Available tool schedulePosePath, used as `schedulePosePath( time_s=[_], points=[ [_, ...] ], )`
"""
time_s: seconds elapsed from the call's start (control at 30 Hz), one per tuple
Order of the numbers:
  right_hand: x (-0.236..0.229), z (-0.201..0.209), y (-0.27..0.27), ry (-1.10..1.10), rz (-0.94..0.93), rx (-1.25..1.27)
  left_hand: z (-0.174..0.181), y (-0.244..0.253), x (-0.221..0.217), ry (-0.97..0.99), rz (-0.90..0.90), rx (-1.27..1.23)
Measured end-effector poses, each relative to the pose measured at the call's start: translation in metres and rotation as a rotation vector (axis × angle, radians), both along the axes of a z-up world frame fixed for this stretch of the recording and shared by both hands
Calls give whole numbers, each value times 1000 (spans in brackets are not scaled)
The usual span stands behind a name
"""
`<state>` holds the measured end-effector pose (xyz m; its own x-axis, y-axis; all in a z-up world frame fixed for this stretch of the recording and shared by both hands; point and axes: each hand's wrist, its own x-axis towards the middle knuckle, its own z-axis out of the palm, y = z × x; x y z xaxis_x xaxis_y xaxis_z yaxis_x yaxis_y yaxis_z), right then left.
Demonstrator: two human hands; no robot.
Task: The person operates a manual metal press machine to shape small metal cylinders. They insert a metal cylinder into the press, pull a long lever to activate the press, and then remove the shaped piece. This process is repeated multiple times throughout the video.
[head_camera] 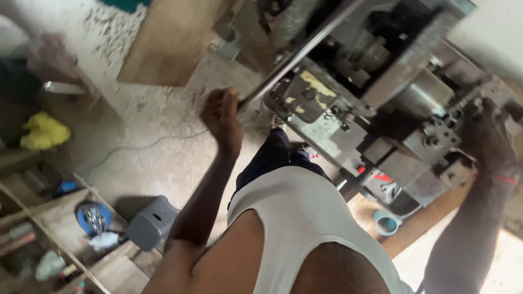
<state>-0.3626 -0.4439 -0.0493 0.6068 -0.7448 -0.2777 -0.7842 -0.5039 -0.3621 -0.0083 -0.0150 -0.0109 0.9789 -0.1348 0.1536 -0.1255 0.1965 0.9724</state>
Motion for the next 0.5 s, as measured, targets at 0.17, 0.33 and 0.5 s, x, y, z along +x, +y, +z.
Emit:
schedulePosePath(
  time_s=[0.17,0.33,0.5],
  points=[
    [7,5,-2,-1,113,-91,10,-6,-3,21,19,36],
    [-4,-15,-8,-158,334,-135,12,-6,-3,42,37,65],
    [15,-8,0,-352,136,233,12,-6,-4,30,38,77]
  ],
)
